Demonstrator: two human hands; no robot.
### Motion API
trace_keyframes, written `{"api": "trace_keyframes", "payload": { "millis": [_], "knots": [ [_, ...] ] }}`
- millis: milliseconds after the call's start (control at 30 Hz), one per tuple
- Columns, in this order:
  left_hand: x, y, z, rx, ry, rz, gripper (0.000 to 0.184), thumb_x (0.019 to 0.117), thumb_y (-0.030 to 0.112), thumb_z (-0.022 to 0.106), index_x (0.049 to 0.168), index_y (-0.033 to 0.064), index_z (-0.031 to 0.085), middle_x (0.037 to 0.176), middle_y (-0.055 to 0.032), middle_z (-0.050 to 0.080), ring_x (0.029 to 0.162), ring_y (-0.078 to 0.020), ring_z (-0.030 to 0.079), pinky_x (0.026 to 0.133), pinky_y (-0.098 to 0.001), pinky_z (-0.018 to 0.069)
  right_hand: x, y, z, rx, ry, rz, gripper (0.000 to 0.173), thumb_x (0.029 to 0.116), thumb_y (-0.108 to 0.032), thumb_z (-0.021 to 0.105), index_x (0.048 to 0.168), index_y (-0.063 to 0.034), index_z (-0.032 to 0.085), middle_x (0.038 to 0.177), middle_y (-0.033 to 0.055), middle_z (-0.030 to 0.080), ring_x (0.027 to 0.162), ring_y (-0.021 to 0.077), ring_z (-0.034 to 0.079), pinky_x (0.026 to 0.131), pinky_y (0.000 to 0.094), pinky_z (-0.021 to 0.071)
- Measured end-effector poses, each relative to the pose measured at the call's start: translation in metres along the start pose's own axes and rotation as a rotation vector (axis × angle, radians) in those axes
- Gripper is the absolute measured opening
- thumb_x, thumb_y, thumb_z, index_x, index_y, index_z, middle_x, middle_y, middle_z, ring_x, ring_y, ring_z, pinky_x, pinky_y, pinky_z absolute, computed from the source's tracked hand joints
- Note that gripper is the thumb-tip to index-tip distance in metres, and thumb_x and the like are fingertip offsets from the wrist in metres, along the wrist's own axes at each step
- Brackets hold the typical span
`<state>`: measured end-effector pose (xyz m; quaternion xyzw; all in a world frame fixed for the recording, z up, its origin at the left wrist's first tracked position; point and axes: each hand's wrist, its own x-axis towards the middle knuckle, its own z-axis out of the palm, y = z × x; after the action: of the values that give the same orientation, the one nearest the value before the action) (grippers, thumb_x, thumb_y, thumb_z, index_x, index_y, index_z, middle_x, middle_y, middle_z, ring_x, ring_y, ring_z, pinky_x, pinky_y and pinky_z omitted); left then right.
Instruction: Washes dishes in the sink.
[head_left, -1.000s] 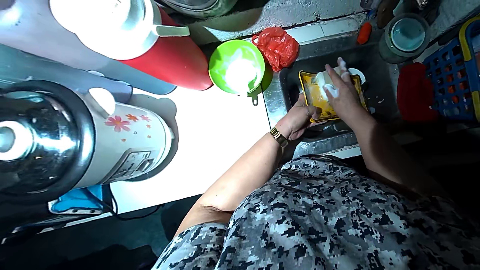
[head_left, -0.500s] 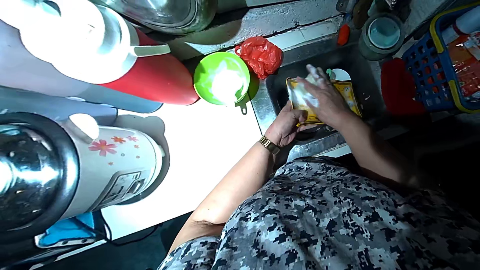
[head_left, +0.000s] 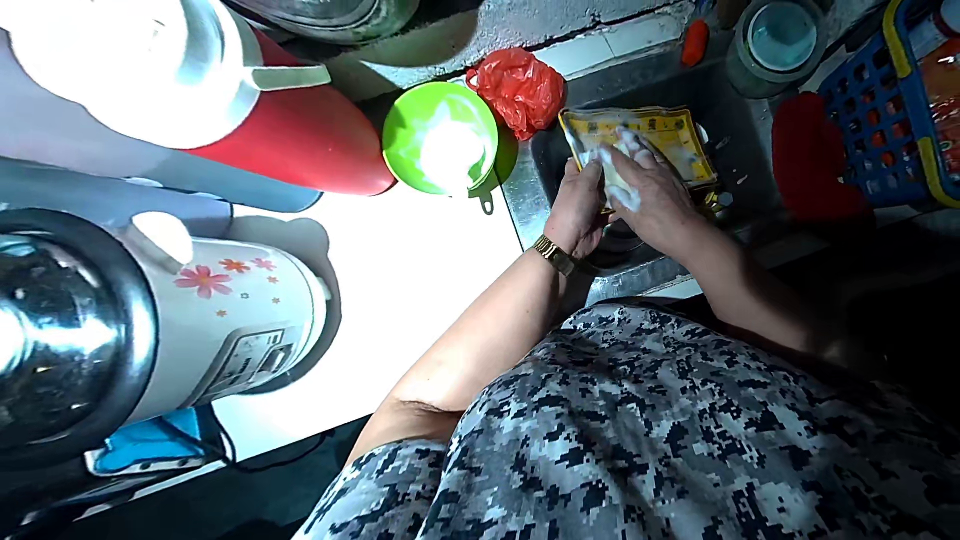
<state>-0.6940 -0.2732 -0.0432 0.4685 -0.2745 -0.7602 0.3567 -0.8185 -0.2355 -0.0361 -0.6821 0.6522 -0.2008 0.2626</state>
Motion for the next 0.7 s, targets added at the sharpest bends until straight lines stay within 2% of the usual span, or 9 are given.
{"api": "trace_keyframes", "payload": {
  "millis": [100,200,300,367,433,500,533,600,700],
  "knots": [
    [-0.009,0.008,-0.011,-0.005,0.043,-0.036,0.038,0.112,0.022,0.037,0.149,0.0136,0.033,0.12,-0.0158,0.063,0.101,-0.0287,0.07,0.078,-0.0473,0.0631,-0.007,0.044,-0.007,-0.097,0.093,0.013,0.048,0.0987,-0.027,0.064,0.145,-0.0178,0.06,0.157,0.0153,0.047,0.146,0.0368,0.042,0.117,0.0585,0.0359],
    [-0.014,0.014,-0.021,0.058,0.027,0.002,0.036,0.1099,0.014,0.041,0.145,0.0122,0.036,0.116,-0.0151,0.065,0.095,-0.0276,0.072,0.074,-0.0457,0.064,-0.004,0.075,-0.03,-0.18,0.189,0.144,0.059,0.0931,-0.041,0.072,0.147,-0.0218,0.058,0.16,0.0177,0.04,0.145,0.0441,0.037,0.111,0.0667,0.0359],
    [-0.018,0.02,-0.022,0.087,0.028,0.053,0.035,0.1085,0.01,0.043,0.143,0.0108,0.038,0.115,-0.0133,0.066,0.095,-0.0247,0.072,0.075,-0.0432,0.0642,0.004,0.088,-0.051,-0.093,0.371,0.241,0.061,0.0897,-0.035,0.075,0.142,-0.0078,0.058,0.148,0.0267,0.048,0.138,0.0445,0.045,0.113,0.0585,0.0395],
    [-0.018,0.025,-0.02,0.105,0.027,0.129,0.036,0.1084,0.01,0.044,0.144,0.0095,0.038,0.118,-0.0137,0.066,0.1,-0.0252,0.071,0.081,-0.0455,0.0636,0.01,0.097,-0.054,0.158,0.449,0.282,0.06,0.0929,-0.035,0.073,0.141,-0.0028,0.056,0.138,0.0218,0.058,0.129,0.0311,0.056,0.109,0.0471,0.0472],
    [-0.016,0.025,-0.017,0.116,0.025,0.227,0.036,0.1082,0.01,0.045,0.144,0.0073,0.039,0.118,-0.0135,0.066,0.103,-0.0245,0.071,0.085,-0.0453,0.063,0.01,0.096,-0.046,0.596,0.462,0.367,0.061,0.094,-0.033,0.073,0.144,-0.0048,0.05,0.134,0.0145,0.061,0.12,0.0204,0.063,0.099,0.0392,0.0561],
    [-0.011,0.026,-0.014,0.133,0.023,0.323,0.038,0.1077,0.008,0.046,0.144,0.0046,0.038,0.12,-0.0125,0.065,0.105,-0.0211,0.069,0.09,-0.0407,0.0611,0.01,0.077,-0.035,1.078,0.494,0.502,0.062,0.096,-0.027,0.073,0.148,-0.0077,0.045,0.131,0.0147,0.062,0.11,0.0267,0.068,0.084,0.045,0.0634],
    [-0.008,0.025,-0.013,0.15,0.025,0.357,0.038,0.1073,0.008,0.046,0.144,0.0036,0.038,0.121,-0.0125,0.064,0.107,-0.0201,0.069,0.092,-0.0392,0.0602,0.011,0.069,-0.029,1.265,0.511,0.559,0.06,0.0969,-0.026,0.071,0.148,-0.0088,0.044,0.13,0.0158,0.063,0.109,0.0305,0.069,0.084,0.0478,0.0635],
    [-0.006,0.021,-0.012,0.169,0.045,0.399,0.038,0.1069,0.008,0.047,0.144,0.0021,0.038,0.121,-0.0126,0.064,0.107,-0.0187,0.068,0.094,-0.0377,0.059,0.01,0.056,-0.021,1.48,0.534,0.615,0.056,0.099,-0.027,0.068,0.147,-0.0116,0.044,0.131,0.0141,0.061,0.113,0.0294,0.066,0.089,0.0451,0.0613],
    [-0.006,0.007,-0.008,0.123,0.066,0.422,0.04,0.1083,0.011,0.046,0.146,0.001,0.036,0.122,-0.0146,0.064,0.109,-0.0205,0.068,0.095,-0.0399,0.059,0.001,0.028,-0.003,1.519,0.447,0.624,0.054,0.1023,-0.038,0.061,0.149,-0.0172,0.043,0.136,0.0083,0.058,0.12,0.0231,0.062,0.094,0.0414,0.0578]
  ]
}}
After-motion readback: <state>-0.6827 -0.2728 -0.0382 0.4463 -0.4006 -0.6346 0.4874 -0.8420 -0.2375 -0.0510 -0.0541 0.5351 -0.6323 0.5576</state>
